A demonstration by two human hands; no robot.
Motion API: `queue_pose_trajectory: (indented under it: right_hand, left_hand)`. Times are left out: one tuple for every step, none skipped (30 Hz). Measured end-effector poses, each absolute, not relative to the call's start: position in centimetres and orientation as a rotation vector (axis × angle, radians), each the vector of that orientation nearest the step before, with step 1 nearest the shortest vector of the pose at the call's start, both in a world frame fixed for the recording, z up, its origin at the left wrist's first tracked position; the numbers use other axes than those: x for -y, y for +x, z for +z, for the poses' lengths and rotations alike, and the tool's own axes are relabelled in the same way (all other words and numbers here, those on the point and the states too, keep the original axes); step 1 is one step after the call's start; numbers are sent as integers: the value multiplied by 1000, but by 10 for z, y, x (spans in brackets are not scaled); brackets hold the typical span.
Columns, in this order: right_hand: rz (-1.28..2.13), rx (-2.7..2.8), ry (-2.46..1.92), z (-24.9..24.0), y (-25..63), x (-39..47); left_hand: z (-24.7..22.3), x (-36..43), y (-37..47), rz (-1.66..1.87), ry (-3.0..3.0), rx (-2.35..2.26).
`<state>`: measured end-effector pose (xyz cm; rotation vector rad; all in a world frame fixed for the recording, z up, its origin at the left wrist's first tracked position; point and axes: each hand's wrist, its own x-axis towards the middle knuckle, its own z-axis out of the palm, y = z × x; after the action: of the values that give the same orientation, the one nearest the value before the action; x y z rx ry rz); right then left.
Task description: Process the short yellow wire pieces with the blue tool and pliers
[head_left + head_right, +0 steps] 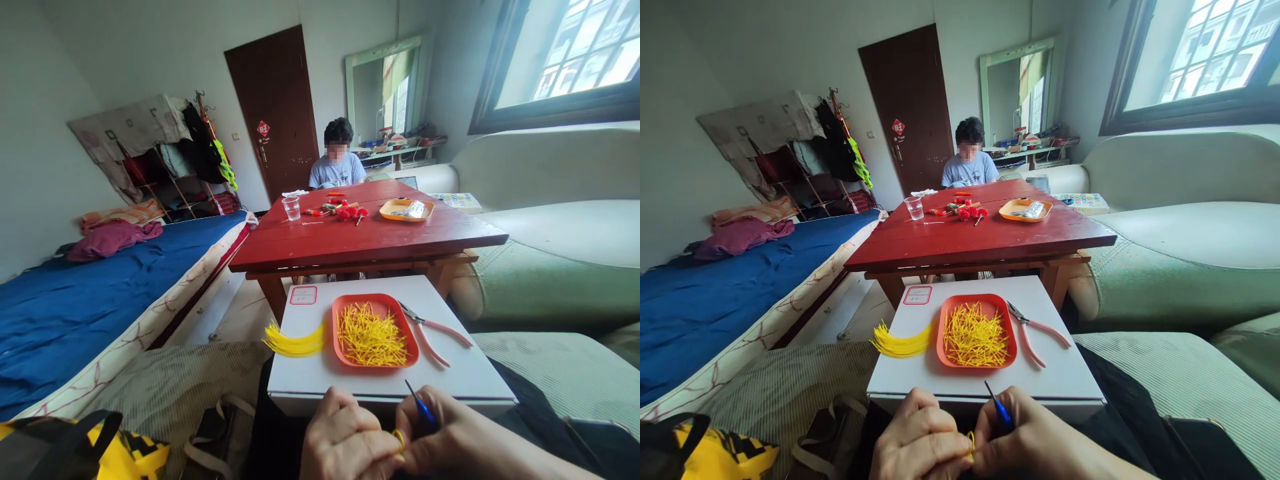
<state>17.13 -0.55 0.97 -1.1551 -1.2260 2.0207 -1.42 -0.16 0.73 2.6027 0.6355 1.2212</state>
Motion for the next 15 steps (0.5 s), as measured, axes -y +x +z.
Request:
queue_pose_trajectory:
  right_hand:
    - [2065, 1195, -1164, 11, 171, 6]
    - [2106, 1167, -1171, 13, 172, 7]
    - [2140, 1140, -1176, 14, 172, 7]
    - [2165, 1116, -1177, 16, 171, 8]
    - [2180, 1095, -1178, 16, 171, 9]
    - [2188, 1076, -1177, 17, 171, 10]
    - [2196, 1061, -1176, 17, 170, 10]
    - [2203, 1044, -1175, 16, 169, 11]
    - [2213, 1028, -1173, 15, 168, 11]
    - [2226, 1011, -1173, 13, 168, 12]
    - [2238, 993, -1173, 11, 167, 12]
    - [2244, 976, -1169, 9, 166, 12]
    - [2249, 963, -1162, 7, 165, 11]
    - [2254, 954, -1155, 5, 165, 11]
    - [2258, 953, -1145, 5, 165, 11]
  left_hand:
    - [8, 1, -16, 1193, 2682, -582]
    - [8, 1, -17, 1151, 2751, -554]
    - [8, 0, -19, 1111, 2811, -538]
    - [9, 1, -20, 1079, 2864, -530]
    - [9, 1, -21, 1063, 2913, -526]
    - [9, 1, -22, 1052, 2964, -519]
    - [10, 1, -22, 1048, 3017, -507]
    - [10, 0, -22, 1045, 3072, -479]
    - [10, 0, -22, 1037, 3125, -442]
    - [9, -1, -22, 1012, 3171, -410]
    - [9, -2, -22, 987, 3208, -379]
    - [8, -2, -22, 952, 3237, -348]
    - [6, -3, -21, 903, 3263, -322]
    - [5, -3, -21, 847, 3284, -310]
    - [3, -3, -21, 797, 3299, -302]
